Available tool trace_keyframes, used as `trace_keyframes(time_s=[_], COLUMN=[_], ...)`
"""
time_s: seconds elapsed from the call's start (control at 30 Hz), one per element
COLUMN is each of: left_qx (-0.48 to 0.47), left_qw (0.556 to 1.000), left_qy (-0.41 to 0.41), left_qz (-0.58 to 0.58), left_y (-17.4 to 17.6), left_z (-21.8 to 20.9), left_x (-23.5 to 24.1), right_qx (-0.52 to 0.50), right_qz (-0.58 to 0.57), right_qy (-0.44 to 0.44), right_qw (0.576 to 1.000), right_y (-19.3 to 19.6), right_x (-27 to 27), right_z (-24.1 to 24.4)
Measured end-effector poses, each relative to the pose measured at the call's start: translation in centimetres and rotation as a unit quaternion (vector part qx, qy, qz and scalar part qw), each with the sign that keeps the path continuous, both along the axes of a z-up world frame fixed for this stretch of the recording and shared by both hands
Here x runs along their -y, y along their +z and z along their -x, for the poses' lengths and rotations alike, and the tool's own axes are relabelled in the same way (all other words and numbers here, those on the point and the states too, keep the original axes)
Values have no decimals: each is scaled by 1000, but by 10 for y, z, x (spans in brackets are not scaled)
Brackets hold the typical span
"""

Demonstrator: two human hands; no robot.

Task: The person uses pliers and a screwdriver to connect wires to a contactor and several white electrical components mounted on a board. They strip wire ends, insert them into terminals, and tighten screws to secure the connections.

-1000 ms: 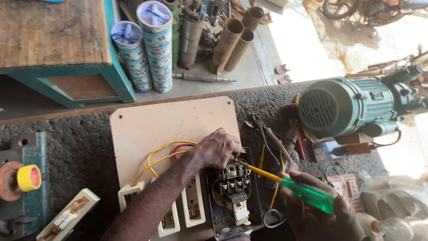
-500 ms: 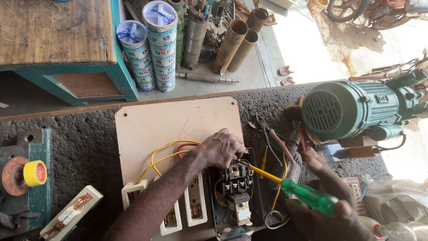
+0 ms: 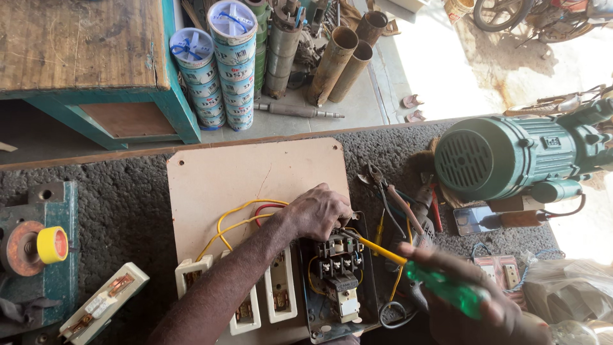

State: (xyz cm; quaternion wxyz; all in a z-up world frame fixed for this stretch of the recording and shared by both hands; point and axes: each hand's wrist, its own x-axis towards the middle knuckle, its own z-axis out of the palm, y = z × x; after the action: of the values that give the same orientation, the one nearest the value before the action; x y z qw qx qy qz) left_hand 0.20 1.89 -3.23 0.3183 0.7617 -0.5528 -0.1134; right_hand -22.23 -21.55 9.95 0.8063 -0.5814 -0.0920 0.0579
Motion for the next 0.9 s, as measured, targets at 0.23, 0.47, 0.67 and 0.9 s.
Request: trace_keyframes(time_s=[0.23, 0.47, 0.67, 0.9], left_qx=[-3, -23, -6, -3], left_qw=[1000, 1000, 1000, 1000], left_qy=[4, 1, 4, -1], left_qz=[17, 1, 6, 20], left_y=[5, 9, 3, -1], left_z=[-1, 0, 1, -1], left_x=[-1, -2, 0, 1], right_qx=[-82, -32, -72, -65], right_qz=[120, 54, 72, 109], right_qy=[-176, -99, -55, -218], right_qw=[974, 993, 993, 968], right_y=[29, 16, 39, 7], right_x=[-33, -30, -35, -40], right_z=[26, 0, 2, 13])
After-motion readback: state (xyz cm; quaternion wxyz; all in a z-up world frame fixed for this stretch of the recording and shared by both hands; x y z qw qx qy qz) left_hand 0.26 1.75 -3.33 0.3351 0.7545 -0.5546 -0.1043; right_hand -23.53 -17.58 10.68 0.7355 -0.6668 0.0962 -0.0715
